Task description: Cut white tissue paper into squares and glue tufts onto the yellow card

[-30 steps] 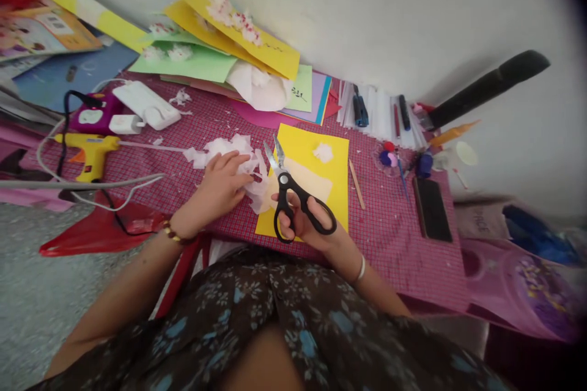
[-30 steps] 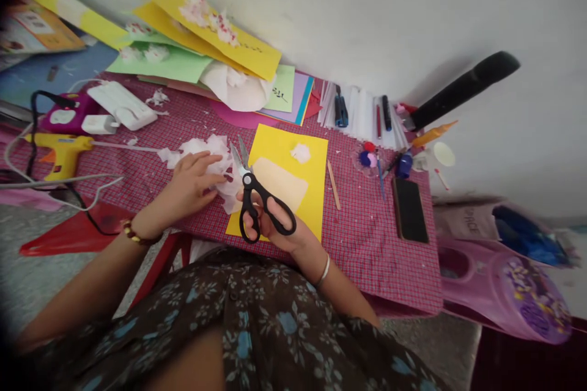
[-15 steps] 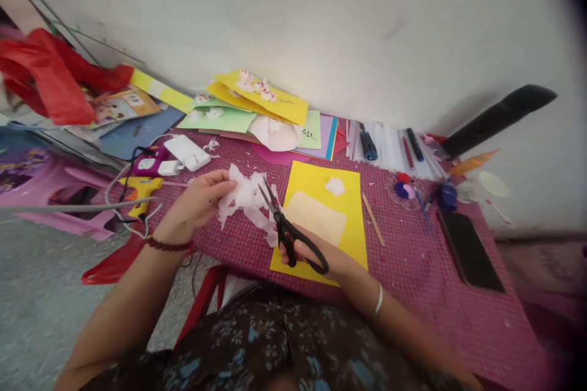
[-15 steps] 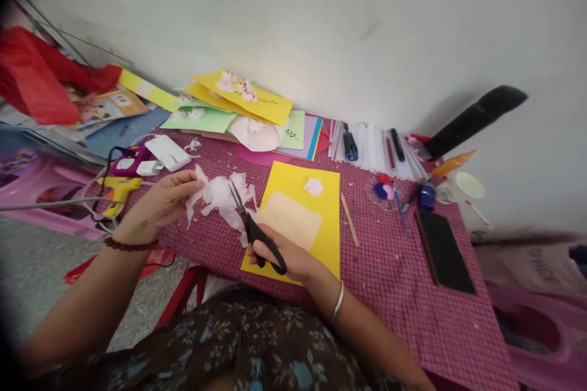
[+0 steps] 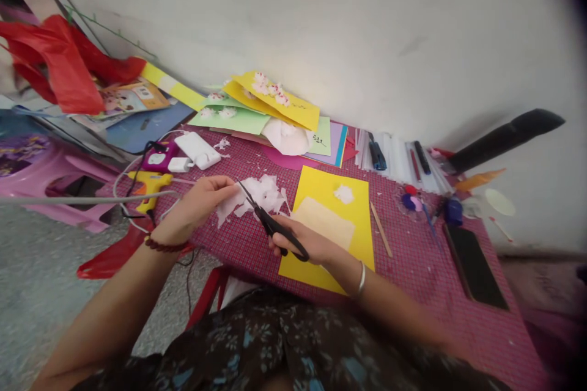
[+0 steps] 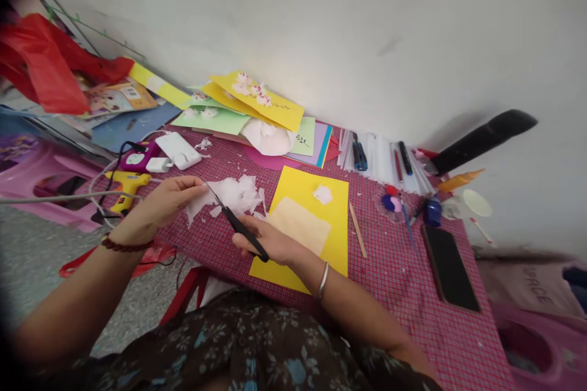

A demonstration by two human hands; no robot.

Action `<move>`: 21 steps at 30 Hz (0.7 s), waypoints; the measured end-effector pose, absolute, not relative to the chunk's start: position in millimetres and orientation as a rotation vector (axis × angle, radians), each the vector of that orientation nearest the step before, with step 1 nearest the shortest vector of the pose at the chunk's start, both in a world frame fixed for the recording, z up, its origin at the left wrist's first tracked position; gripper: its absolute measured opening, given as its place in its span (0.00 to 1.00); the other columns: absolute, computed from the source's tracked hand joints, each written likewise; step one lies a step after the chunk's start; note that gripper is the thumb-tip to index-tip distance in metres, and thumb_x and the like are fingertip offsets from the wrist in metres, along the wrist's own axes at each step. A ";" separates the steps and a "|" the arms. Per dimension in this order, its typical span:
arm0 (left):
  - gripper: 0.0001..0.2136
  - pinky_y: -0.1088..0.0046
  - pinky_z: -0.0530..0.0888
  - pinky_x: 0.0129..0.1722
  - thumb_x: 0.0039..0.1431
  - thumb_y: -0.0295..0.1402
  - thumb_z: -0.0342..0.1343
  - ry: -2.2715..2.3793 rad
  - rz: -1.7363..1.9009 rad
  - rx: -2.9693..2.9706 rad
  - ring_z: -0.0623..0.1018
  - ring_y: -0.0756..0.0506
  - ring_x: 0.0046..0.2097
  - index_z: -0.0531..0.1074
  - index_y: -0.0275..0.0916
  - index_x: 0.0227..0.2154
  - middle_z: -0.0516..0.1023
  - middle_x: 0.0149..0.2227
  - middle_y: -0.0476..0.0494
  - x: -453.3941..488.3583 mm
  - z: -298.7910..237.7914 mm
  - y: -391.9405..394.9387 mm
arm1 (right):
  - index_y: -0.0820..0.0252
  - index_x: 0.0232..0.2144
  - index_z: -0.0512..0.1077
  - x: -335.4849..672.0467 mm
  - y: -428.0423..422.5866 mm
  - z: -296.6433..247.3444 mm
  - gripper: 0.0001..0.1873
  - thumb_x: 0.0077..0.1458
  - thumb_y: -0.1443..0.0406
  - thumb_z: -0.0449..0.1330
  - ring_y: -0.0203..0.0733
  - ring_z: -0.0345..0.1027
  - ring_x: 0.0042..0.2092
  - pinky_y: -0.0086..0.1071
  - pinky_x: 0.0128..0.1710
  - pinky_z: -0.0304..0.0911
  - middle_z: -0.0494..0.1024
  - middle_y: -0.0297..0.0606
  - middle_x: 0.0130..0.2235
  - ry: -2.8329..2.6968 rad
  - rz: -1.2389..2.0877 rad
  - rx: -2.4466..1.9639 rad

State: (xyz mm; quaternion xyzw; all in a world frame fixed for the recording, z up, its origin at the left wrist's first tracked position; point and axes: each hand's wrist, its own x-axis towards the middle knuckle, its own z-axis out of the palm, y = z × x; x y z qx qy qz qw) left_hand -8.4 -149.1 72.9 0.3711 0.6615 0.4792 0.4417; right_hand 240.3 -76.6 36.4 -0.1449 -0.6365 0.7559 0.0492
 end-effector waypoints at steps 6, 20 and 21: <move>0.12 0.77 0.58 0.20 0.45 0.42 0.68 1.672 1.234 0.892 0.64 0.52 0.20 0.74 0.39 0.22 0.69 0.19 0.51 -12.8 67.4 -138.5 | 0.60 0.45 0.68 229.1 -74.5 35.4 0.34 0.55 0.38 0.65 0.33 0.64 0.29 0.31 0.29 0.61 0.69 0.30 0.31 -1.917 2.253 -0.536; 0.12 0.77 0.61 0.18 0.43 0.40 0.71 1.576 1.070 0.706 0.68 0.50 0.20 0.76 0.39 0.24 0.75 0.21 0.49 -43.3 50.1 -144.6 | 0.59 0.40 0.68 225.2 -62.1 28.5 0.32 0.52 0.40 0.69 0.30 0.64 0.25 0.26 0.23 0.58 0.71 0.28 0.29 -1.786 2.296 -0.677; 0.13 0.77 0.61 0.18 0.42 0.40 0.71 1.580 1.086 0.698 0.68 0.50 0.19 0.76 0.39 0.24 0.75 0.21 0.49 -44.2 50.0 -145.7 | 0.59 0.40 0.67 226.6 -61.9 28.1 0.33 0.51 0.39 0.68 0.30 0.65 0.26 0.27 0.24 0.60 0.71 0.28 0.30 -1.759 2.330 -0.653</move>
